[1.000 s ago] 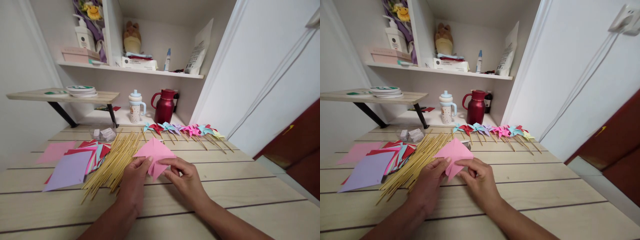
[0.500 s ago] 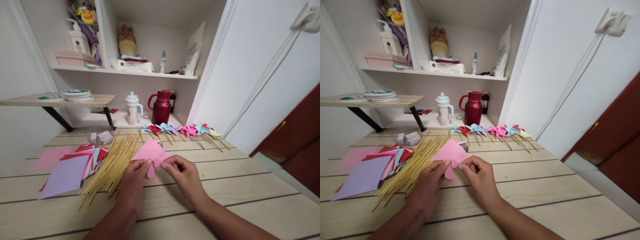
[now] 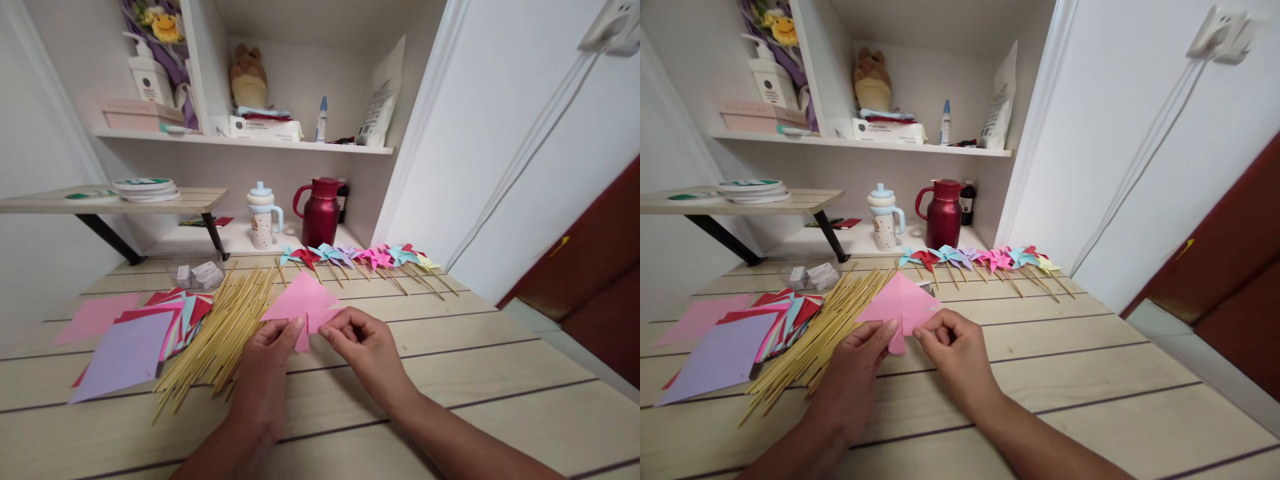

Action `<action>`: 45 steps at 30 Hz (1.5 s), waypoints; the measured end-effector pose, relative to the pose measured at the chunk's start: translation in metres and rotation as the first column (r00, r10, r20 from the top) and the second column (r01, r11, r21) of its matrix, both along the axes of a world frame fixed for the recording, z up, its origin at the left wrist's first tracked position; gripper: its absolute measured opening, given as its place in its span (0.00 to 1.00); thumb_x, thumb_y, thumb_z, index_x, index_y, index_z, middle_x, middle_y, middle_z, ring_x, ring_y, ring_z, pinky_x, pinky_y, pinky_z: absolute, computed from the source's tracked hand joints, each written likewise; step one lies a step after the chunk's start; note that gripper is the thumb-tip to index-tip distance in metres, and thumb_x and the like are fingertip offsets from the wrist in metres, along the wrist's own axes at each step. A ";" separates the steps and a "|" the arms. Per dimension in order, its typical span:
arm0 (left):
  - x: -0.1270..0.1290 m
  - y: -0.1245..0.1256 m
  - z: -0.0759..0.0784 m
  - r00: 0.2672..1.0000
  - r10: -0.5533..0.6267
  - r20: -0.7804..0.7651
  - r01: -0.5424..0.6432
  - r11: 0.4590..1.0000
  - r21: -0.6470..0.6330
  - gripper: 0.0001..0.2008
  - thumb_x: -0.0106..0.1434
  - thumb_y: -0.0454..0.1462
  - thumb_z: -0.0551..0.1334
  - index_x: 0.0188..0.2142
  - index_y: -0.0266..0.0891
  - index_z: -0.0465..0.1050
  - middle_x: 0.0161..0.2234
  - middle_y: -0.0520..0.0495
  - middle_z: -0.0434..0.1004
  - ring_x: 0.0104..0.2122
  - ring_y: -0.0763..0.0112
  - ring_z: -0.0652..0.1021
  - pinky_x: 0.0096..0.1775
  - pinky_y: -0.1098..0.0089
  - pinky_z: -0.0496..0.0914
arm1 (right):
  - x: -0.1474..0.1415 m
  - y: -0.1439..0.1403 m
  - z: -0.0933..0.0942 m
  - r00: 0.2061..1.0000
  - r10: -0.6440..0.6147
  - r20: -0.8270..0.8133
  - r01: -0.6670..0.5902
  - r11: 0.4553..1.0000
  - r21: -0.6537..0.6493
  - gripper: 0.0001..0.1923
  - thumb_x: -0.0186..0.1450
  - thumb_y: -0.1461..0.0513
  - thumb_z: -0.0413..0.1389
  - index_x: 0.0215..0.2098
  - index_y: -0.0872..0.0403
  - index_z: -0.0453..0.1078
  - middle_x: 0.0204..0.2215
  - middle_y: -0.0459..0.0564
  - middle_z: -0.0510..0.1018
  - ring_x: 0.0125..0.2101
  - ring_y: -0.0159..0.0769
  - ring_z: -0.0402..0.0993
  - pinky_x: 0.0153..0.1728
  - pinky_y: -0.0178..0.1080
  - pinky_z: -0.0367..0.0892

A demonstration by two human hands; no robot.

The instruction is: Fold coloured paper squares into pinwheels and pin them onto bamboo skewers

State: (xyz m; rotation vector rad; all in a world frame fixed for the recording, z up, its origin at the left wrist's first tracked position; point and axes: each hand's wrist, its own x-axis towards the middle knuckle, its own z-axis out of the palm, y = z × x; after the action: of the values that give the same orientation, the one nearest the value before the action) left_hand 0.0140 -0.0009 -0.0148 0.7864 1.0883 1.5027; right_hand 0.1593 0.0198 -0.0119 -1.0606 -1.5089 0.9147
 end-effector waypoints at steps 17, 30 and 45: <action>0.002 -0.006 0.008 0.987 0.007 -0.159 -0.009 1.000 -0.012 0.13 0.54 0.45 0.67 0.23 0.39 0.72 0.24 0.54 0.69 0.27 0.73 0.66 0.33 0.73 0.62 | 0.000 -0.002 0.000 0.999 0.009 0.033 -0.009 1.000 0.016 0.11 0.59 0.59 0.61 0.23 0.55 0.68 0.17 0.37 0.55 0.20 0.27 0.50 0.23 0.33 0.50; 0.001 -0.007 0.013 0.970 -0.079 -0.231 0.084 0.996 0.013 0.14 0.54 0.45 0.67 0.22 0.38 0.73 0.24 0.53 0.68 0.28 0.72 0.66 0.33 0.73 0.62 | 0.024 0.019 0.011 0.993 0.091 -0.073 -0.088 0.995 0.041 0.27 0.59 0.51 0.62 0.56 0.44 0.68 0.52 0.49 0.71 0.51 0.42 0.67 0.49 0.42 0.62; 0.002 -0.008 0.017 0.953 -0.079 -0.293 0.063 0.996 -0.064 0.12 0.48 0.45 0.71 0.22 0.38 0.78 0.22 0.52 0.72 0.26 0.71 0.68 0.31 0.73 0.62 | 0.021 0.016 0.013 0.929 0.313 -0.196 -0.355 0.905 -0.235 0.17 0.57 0.53 0.65 0.34 0.59 0.77 0.25 0.46 0.75 0.25 0.29 0.66 0.28 0.33 0.59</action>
State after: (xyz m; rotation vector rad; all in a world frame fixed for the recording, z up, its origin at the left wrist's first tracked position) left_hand 0.0155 -0.0086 0.0024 1.0248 1.3010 1.3160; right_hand 0.1804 0.0363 0.0008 -0.9045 -1.4905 1.4437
